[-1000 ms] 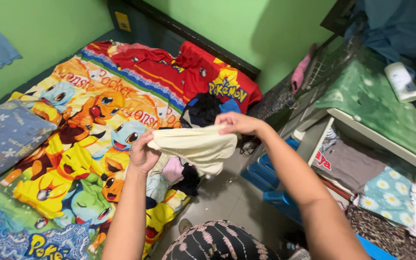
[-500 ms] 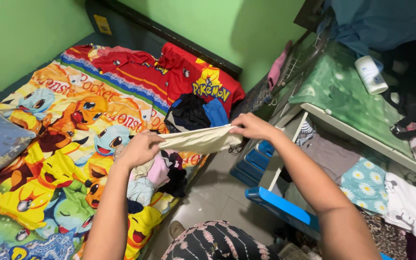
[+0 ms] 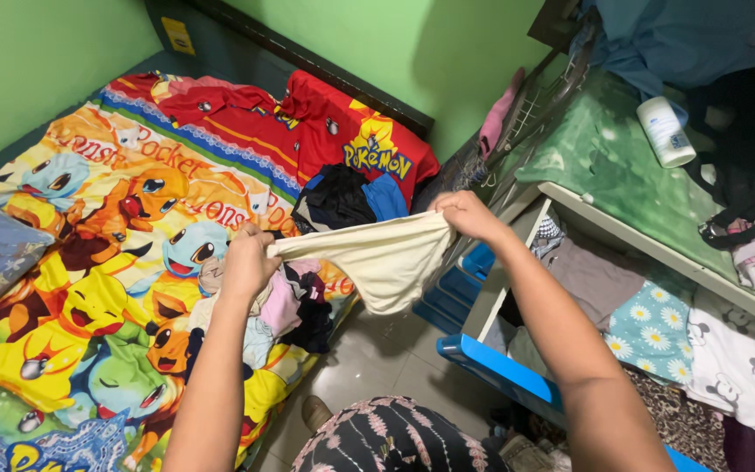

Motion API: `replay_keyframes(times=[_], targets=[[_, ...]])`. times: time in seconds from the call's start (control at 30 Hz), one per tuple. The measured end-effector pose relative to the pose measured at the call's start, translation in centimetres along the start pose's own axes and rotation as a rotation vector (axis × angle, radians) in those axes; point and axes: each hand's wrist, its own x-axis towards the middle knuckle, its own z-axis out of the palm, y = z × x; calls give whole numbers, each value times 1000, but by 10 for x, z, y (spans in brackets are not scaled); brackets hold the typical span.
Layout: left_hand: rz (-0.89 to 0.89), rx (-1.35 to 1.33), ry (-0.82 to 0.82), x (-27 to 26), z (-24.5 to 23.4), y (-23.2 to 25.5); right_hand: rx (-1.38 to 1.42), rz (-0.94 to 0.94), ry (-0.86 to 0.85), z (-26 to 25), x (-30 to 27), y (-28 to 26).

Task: The person folds various garments on a bed and places them into an open drawer. Items handled include a white shirt, a leopard-print top, a gray shirt, a black top, and a white cloth. The drawer is partially filled with other folded clothes.

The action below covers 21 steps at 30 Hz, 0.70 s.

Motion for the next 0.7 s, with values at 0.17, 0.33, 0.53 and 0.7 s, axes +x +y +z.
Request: replay_keyframes(times=[0.17,0.33,0.53,0.7], targets=[[-242,-697,-310,-1,19,-25,-10,44,129,11,6,29],[-456,-1258,-284,-8,51,-29,-220,138,160,36,8,-1],[-650,-1439,-298,11,123,10,113,-19,31,133,17,-54],[-336,-863,-377,20,115,12,396,33,-22,163,30,-29]])
